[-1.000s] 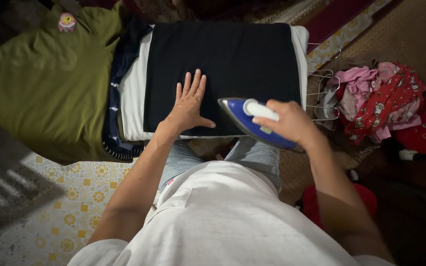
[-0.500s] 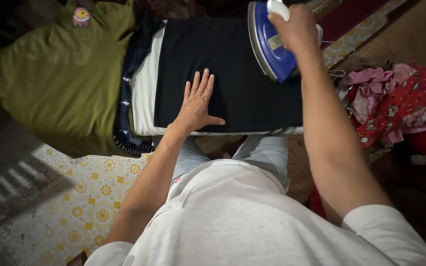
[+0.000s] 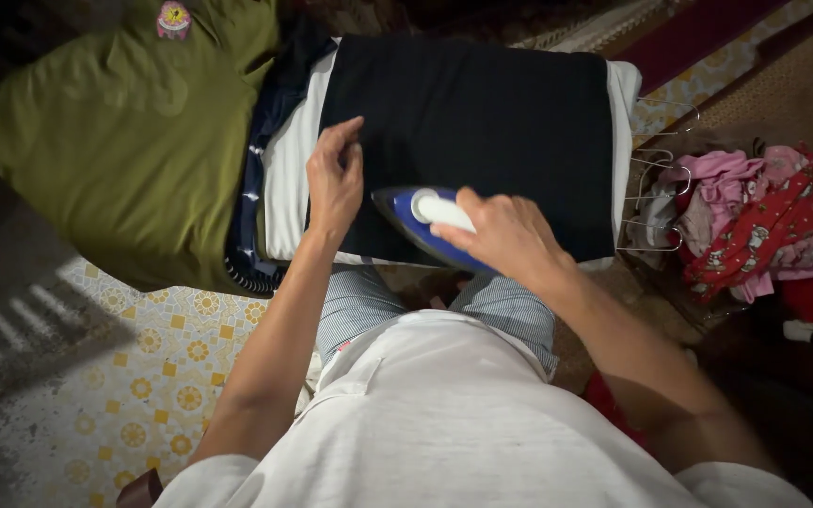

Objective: The person irons a green t-shirt on a small ironing board placed between their legs while seated. They smooth the fabric with one hand and move the iron with the other, then switch to a black t-shirt and continue ironing.

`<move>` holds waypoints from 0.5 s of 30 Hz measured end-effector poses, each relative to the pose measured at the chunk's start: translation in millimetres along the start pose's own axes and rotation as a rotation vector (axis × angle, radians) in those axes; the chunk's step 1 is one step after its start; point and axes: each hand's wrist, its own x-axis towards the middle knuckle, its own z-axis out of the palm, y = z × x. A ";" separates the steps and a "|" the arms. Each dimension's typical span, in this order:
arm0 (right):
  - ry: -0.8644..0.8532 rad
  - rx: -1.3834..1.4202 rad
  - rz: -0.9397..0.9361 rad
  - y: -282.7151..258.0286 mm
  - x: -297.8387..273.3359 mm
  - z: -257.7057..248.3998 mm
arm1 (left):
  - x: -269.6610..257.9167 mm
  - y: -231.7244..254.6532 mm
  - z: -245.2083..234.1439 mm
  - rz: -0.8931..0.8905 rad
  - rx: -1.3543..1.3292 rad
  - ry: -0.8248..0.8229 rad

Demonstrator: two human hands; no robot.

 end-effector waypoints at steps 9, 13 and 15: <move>0.283 -0.034 0.179 89.7 101.2 -41.9 | 76.3 -34.3 31.0 0.063 0.070 0.230; 0.321 0.095 0.201 121.1 100.1 -50.7 | 117.8 -42.5 39.9 0.050 0.290 0.299; 0.266 0.092 0.293 121.4 98.6 -50.2 | 134.7 -42.6 44.1 -0.014 0.387 0.279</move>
